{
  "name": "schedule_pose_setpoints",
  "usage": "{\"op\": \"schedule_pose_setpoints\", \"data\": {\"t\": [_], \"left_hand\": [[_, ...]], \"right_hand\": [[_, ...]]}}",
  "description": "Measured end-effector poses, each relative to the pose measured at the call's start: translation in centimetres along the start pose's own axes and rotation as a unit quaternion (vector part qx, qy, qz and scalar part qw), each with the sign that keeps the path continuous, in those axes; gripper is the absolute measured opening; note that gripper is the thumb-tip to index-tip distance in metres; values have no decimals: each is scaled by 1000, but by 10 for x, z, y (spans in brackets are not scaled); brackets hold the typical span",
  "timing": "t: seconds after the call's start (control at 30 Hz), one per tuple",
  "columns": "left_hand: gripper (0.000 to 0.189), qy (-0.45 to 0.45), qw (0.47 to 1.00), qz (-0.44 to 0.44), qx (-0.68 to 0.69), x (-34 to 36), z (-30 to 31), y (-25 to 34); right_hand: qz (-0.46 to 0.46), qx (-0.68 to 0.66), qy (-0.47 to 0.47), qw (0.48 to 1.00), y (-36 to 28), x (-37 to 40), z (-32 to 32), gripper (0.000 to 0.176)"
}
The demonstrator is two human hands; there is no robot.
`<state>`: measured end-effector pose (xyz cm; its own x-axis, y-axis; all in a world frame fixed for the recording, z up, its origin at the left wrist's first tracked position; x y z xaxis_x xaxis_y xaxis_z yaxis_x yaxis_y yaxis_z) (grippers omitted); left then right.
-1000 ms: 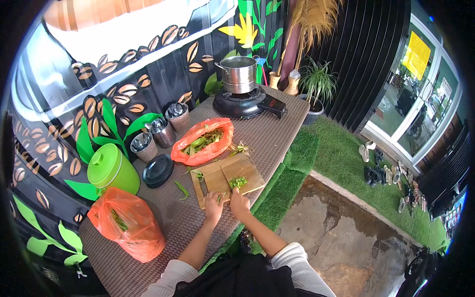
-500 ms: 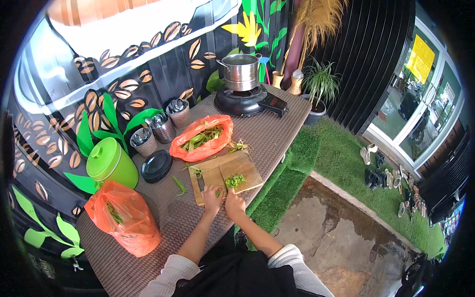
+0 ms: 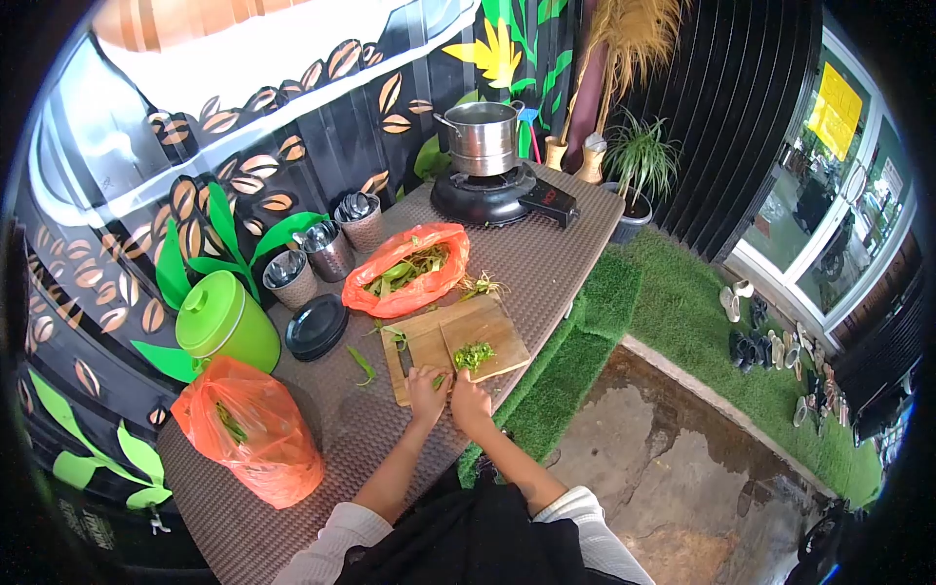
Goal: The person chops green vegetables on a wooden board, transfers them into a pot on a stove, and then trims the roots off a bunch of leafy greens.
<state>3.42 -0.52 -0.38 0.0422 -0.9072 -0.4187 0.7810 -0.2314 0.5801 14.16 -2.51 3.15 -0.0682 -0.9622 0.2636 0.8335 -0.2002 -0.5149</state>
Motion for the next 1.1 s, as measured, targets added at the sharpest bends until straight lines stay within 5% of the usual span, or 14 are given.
{"op": "schedule_pose_setpoints", "data": {"t": [0.17, 0.47, 0.63, 0.7, 0.9, 1.1], "left_hand": [[12, -1, 1000, 7, 10, 0, 2, 3], [13, 15, 1000, -5, 17, 1, -1, -2], [13, 9, 1000, -19, 9, 3, 0, -7], [13, -8, 992, 23, 128, -1, -2, -13], [11, -14, 994, 4, 110, -6, -14, -31], [12, -6, 994, 3, 110, -2, -7, -23]], "right_hand": [[72, -4, 20, 997, 17, -29, -1, 35], [28, 0, 75, 997, 1, -9, -15, 30], [63, 14, 54, 996, 6, -20, -2, 29], [64, 19, 49, 997, 4, -14, -1, 27], [-13, 8, 48, 999, -8, -1, -14, 27], [51, 3, 20, 999, 0, -22, 4, 36]]}}
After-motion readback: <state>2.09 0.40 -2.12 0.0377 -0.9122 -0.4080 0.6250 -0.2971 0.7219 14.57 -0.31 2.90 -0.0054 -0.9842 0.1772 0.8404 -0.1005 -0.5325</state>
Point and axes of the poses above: each hand's wrist, its own x-axis away from the middle knuckle, its own z-axis out of the back of the hand, y = z × x, the point moved 1 cm from there along -x, towards the middle knuckle, and after that the axes turned 5 degrees about -x, right-handed, at the moved point
